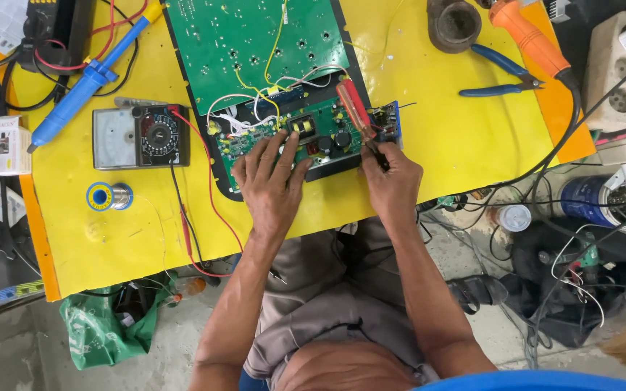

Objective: The person uses multimeter probes to test points on a green circuit board, then flips the board over and uses a screwdriver to tighten screws on the components.

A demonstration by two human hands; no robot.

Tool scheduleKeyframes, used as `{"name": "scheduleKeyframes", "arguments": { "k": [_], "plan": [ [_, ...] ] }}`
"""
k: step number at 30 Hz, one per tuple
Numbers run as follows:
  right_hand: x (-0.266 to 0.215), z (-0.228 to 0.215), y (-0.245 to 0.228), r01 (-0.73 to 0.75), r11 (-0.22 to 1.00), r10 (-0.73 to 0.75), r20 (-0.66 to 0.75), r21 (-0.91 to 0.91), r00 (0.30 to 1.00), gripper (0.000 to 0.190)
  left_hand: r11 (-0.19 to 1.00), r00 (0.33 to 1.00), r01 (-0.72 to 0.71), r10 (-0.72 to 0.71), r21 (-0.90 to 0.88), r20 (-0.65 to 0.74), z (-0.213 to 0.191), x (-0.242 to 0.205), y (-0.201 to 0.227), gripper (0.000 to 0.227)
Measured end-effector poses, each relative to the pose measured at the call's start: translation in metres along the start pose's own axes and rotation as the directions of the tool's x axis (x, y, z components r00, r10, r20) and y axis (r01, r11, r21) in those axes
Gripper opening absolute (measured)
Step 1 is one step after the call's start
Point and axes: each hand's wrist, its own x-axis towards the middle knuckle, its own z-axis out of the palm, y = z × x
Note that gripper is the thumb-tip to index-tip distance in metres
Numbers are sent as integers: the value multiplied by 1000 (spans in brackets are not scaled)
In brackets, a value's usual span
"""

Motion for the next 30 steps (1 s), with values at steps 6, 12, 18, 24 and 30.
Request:
{"name": "scheduleKeyframes", "arguments": {
  "k": [6, 12, 18, 24, 30],
  "plan": [
    [-2, -1, -3, 54, 998, -54, 4, -32, 999, 9, 1000, 1000, 13, -12, -24, 7, 1, -1, -1, 41],
    [-5, -5, -15, 24, 1000, -24, -43, 6, 999, 9, 998, 1000, -8, 7, 62, 6, -10, 18, 23, 50],
    [-5, -8, -11, 25, 999, -25, 2, 34, 1000, 14, 998, 998, -19, 15, 64, 68, 15, 27, 36, 60],
    [-5, -6, 0, 85, 995, -85, 2, -43, 996, 16, 999, 998, -34, 33, 19, 55, 16, 25, 28, 53],
    [2, -9, 12, 109, 987, -109, -7, 121, 994, 15, 997, 995, -4, -4, 76, 105, 12, 26, 36, 59]
  ]
}}
